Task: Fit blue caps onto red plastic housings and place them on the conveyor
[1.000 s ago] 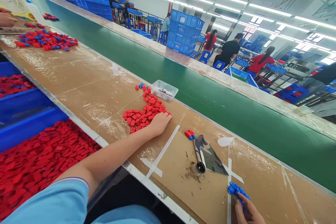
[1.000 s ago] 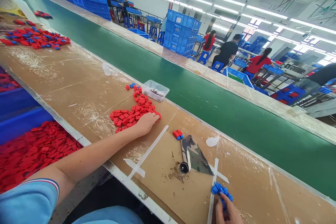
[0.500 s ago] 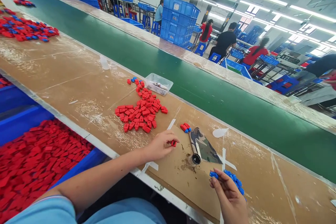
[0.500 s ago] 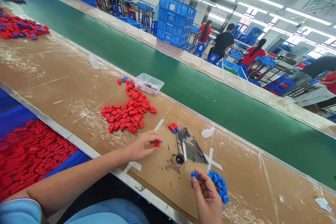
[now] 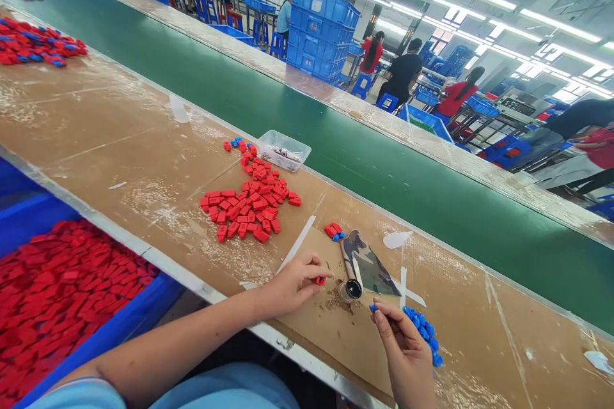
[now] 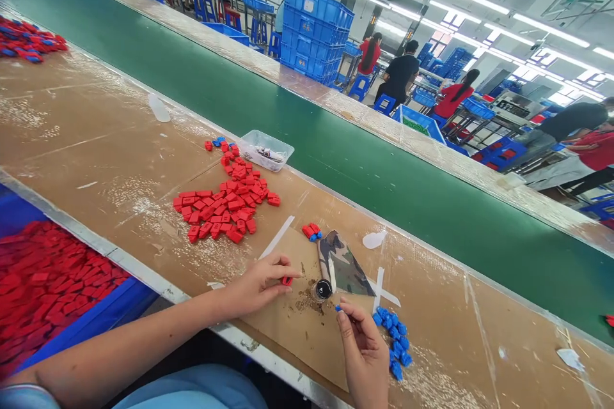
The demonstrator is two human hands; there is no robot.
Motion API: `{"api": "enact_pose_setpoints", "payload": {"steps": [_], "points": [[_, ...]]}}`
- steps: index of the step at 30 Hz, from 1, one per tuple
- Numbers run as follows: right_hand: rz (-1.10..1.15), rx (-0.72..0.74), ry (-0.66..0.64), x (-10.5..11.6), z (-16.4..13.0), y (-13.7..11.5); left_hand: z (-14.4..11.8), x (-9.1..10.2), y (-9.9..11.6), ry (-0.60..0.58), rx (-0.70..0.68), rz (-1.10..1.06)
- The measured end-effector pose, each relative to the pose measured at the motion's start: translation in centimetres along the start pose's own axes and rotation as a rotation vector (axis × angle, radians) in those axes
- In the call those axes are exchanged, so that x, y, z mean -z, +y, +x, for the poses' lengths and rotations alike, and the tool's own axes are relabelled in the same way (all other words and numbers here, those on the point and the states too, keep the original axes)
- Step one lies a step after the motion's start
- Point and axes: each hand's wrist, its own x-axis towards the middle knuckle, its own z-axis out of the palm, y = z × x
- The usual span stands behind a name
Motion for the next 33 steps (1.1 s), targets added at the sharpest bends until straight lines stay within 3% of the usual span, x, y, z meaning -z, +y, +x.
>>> {"api": "enact_pose_setpoints", "payload": {"steps": [6, 9, 13, 20, 24, 29, 33], "points": [[-0.046, 0.117, -0.054, -0.3, 0.5, 0.1, -0.3, -2.1, -0.8, 0.054, 0.100, -0.203], [-0.223, 0.225, -0.046, -0.4, 1.0, -0.5, -0.5, -2.4, -1.2, 0.027, 0.118, -0.235], [-0.507, 0.360, -0.134, -0.6, 1.6, -1.5, -0.4, -2.2, -1.4, -0.033, 0.069, -0.213], [-0.702, 0.531, -0.183, -1.2, 2.5, -1.5, -0.4, -2.9, -2.2, 0.030, 0.096, -0.340], [-0.760, 0.577, -0.212, -1.4, 2.8, -1.5, -0.5, -3.3, -2.2, 0.059, 0.105, -0.454], [-0.787, 0.579, -0.234, -1.3, 3.0, -1.6, -0.3, -2.5, -1.7, 0.038, 0.002, -0.300], [-0.762, 0.547, -0.259, -1.1, 3.1, -1.7, -0.4, -2.4, -1.7, 0.040, 0.006, -0.256]]}}
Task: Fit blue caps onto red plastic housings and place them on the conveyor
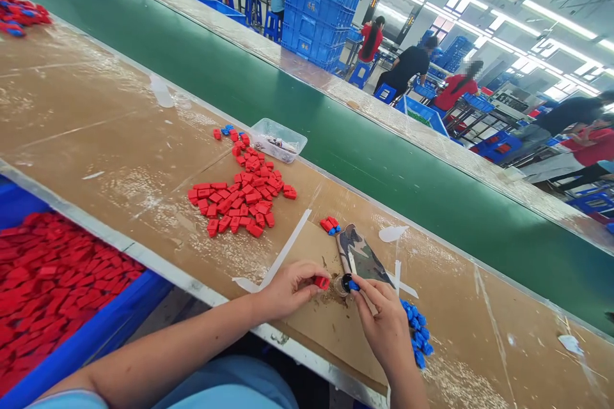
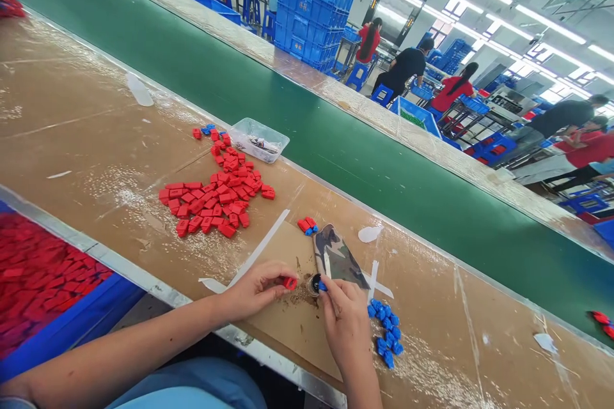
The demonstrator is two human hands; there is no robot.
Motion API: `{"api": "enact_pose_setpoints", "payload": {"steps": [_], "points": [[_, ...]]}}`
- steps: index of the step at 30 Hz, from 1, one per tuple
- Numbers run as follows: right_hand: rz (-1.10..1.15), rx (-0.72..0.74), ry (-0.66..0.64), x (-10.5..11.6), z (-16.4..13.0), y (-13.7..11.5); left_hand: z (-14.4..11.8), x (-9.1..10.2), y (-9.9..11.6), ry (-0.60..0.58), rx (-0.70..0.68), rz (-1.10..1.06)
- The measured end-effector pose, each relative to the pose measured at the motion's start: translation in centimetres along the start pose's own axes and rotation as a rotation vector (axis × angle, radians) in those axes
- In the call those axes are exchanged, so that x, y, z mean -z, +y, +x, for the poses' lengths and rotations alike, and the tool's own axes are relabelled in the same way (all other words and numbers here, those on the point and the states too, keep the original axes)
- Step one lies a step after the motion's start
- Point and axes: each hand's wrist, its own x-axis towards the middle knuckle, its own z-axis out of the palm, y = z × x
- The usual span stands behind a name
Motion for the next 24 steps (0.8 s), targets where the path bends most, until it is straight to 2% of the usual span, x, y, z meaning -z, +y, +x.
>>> {"api": "enact_pose_setpoints", "payload": {"steps": [3, 7, 10, 13, 17, 24], "points": [[0.035, -0.042, 0.005, 0.2, 0.0, -0.1, -0.1, -0.3, -0.2, 0.013, 0.037, -0.042], [0.123, -0.123, 0.066, 0.5, -0.1, -0.9, -0.1, -0.6, -0.3, 0.007, 0.103, -0.187], [0.213, -0.190, 0.117, 0.4, -0.5, -1.9, -0.1, -0.6, -0.2, -0.013, 0.114, -0.218], [0.304, -0.222, 0.126, 0.0, -1.0, -3.2, -0.2, -0.6, -0.1, -0.022, 0.100, -0.193], [0.344, -0.240, 0.042, -0.7, -1.3, -4.4, -0.4, -0.6, -0.3, -0.032, 0.079, -0.130], [0.369, -0.257, 0.025, -1.7, -1.4, -4.7, -0.5, -0.1, 0.2, -0.076, 0.012, -0.018]]}}
